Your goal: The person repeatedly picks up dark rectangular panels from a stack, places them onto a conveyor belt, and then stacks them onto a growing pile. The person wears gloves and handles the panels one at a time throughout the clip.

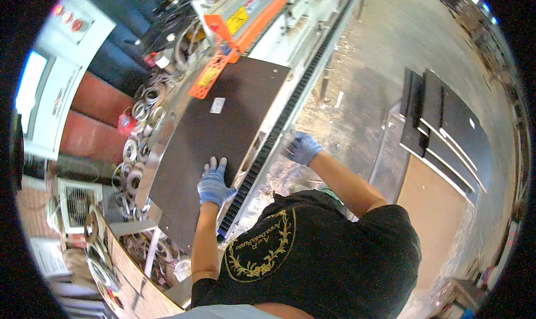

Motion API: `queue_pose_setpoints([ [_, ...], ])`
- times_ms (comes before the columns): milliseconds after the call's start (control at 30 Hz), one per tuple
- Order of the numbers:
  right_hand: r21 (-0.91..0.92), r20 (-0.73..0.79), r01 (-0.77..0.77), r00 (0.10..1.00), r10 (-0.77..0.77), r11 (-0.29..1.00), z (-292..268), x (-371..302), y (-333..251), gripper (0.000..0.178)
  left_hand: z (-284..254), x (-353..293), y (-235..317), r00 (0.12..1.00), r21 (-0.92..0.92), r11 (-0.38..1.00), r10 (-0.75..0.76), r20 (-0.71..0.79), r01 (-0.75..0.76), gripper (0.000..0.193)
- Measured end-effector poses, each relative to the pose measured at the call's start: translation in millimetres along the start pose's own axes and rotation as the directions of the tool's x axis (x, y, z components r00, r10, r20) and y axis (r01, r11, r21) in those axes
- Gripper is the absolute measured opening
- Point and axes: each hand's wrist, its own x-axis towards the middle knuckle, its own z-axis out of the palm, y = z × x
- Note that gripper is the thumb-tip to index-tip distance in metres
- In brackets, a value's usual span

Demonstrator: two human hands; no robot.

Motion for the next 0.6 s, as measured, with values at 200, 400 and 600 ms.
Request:
queue_pose_setpoints([
  [200, 0.150, -0.073, 0.093, 0.994, -0.082, 0.984, -63, -14, -27, 0.011, -4, 41, 32, 0.995, 0.016, 0.996, 0.085, -0.053, -0.084, 0.086],
  [400, 0.211, -0.189, 0.239, 0.961, -0.200, 0.948, -194, -51, -81, 0.013, 6, 75, 55, 0.969, -0.049, 0.994, 0.088, -0.230, -0.102, 0.086],
  [600, -0.177, -0.667, 0.565, 0.534, -0.521, 0.806, -350, -80, -195, 0.024, 19, 57, 151, 0.713, -0.368, 0.687, 0.314, -0.627, -0.627, 0.047],
])
